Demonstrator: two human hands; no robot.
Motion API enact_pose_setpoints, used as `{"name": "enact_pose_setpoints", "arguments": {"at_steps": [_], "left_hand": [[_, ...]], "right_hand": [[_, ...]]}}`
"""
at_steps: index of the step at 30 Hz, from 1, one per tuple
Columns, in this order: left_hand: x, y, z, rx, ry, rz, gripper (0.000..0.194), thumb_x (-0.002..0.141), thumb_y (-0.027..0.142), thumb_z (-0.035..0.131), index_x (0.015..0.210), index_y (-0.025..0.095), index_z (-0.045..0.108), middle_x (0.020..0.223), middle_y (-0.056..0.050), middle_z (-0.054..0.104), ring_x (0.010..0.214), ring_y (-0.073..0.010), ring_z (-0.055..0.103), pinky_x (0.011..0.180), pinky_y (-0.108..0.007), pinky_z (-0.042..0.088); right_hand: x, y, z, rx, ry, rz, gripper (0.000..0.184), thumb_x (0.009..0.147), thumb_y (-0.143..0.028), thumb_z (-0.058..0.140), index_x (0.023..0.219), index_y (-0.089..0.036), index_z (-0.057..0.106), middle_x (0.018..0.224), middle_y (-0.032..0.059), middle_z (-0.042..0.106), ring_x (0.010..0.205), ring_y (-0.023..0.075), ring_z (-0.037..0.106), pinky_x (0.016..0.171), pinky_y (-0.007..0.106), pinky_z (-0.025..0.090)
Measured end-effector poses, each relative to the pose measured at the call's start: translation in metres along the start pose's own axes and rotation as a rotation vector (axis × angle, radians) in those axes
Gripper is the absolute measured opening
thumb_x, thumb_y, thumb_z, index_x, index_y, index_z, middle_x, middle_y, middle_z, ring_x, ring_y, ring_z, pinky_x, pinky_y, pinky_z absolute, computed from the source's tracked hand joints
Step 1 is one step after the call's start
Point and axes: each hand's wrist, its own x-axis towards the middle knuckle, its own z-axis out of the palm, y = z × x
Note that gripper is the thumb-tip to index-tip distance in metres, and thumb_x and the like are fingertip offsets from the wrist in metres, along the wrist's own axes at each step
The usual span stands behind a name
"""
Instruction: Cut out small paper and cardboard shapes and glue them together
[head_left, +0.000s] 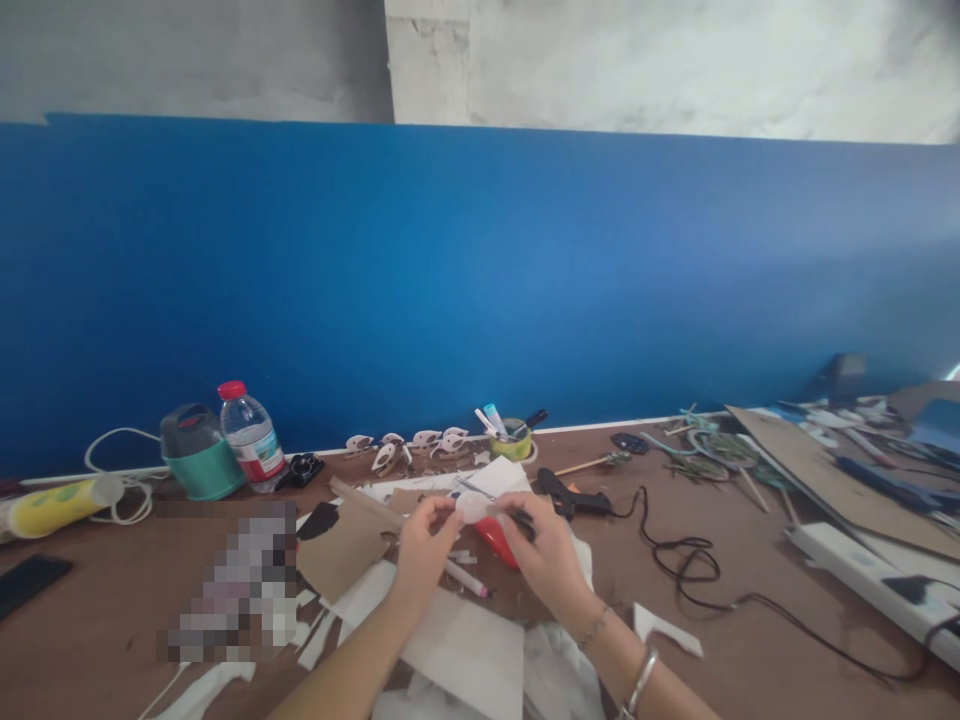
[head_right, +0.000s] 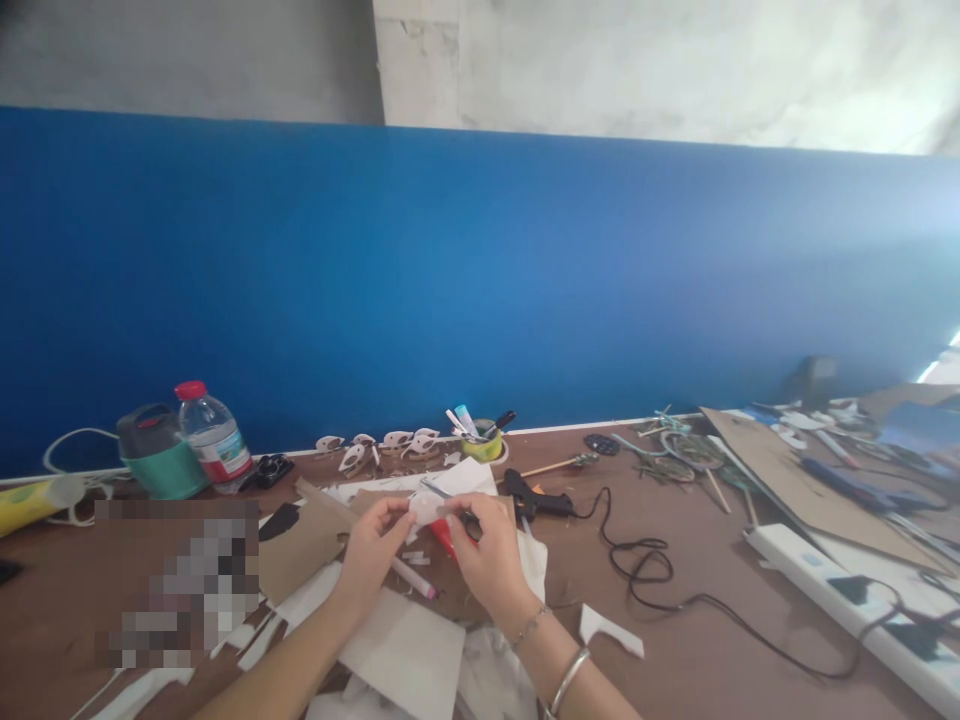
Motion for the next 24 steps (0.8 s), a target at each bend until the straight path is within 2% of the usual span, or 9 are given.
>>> {"name": "enact_pose_setpoints", "arguments": {"at_steps": [3,7,10,14,24], "left_hand": [[-0.0002,0.0004,-0.0002,0.007,-0.009,0.004,0.023,0.067,0.036,0.067,0.080,0.016,0.065,0.073,-0.005,0.069,0.067,-0.0192,0.063,0.062,-0.028,0.049],[-0.0008,0.0031,-0.0002,0.015,-0.005,0.011,0.023,0.066,0.037,0.067,0.078,0.017,0.066,0.073,-0.005,0.070,0.068,-0.0195,0.063,0.062,-0.028,0.049],[-0.0009,0.0038,0.0002,0.021,-0.014,0.018,0.022,0.066,0.036,0.068,0.077,0.017,0.066,0.071,-0.005,0.070,0.068,-0.0197,0.064,0.062,-0.028,0.050],[-0.0009,0.0027,0.0010,-0.009,-0.030,0.006,0.021,0.066,0.036,0.068,0.076,0.017,0.066,0.069,-0.004,0.070,0.064,-0.0195,0.065,0.061,-0.029,0.051],[0.0007,-0.0006,-0.0001,-0.017,-0.094,0.001,0.019,0.069,0.032,0.067,0.078,0.016,0.065,0.072,-0.005,0.072,0.065,-0.0209,0.067,0.061,-0.030,0.053]], "right_hand": [[-0.0001,0.0004,0.0004,-0.034,-0.006,-0.041,0.019,0.082,-0.020,0.050,0.091,-0.022,0.066,0.092,0.0070,0.070,0.090,0.0243,0.061,0.082,0.039,0.047],[-0.0008,-0.0013,0.0020,-0.081,0.044,-0.041,0.018,0.081,-0.022,0.053,0.093,-0.021,0.066,0.087,0.0074,0.070,0.086,0.0246,0.061,0.078,0.038,0.048],[-0.0010,-0.0027,0.0029,-0.122,0.012,-0.083,0.014,0.082,-0.019,0.053,0.083,-0.022,0.067,0.089,0.0068,0.070,0.088,0.0246,0.060,0.082,0.041,0.043],[-0.0007,-0.0038,0.0032,-0.167,-0.025,-0.121,0.014,0.083,-0.018,0.053,0.082,-0.023,0.067,0.091,0.0064,0.069,0.095,0.0250,0.058,0.087,0.043,0.038],[-0.0007,-0.0044,0.0050,-0.194,-0.004,-0.139,0.014,0.083,-0.018,0.054,0.079,-0.024,0.066,0.086,0.0049,0.070,0.094,0.0254,0.058,0.085,0.043,0.037]]}}
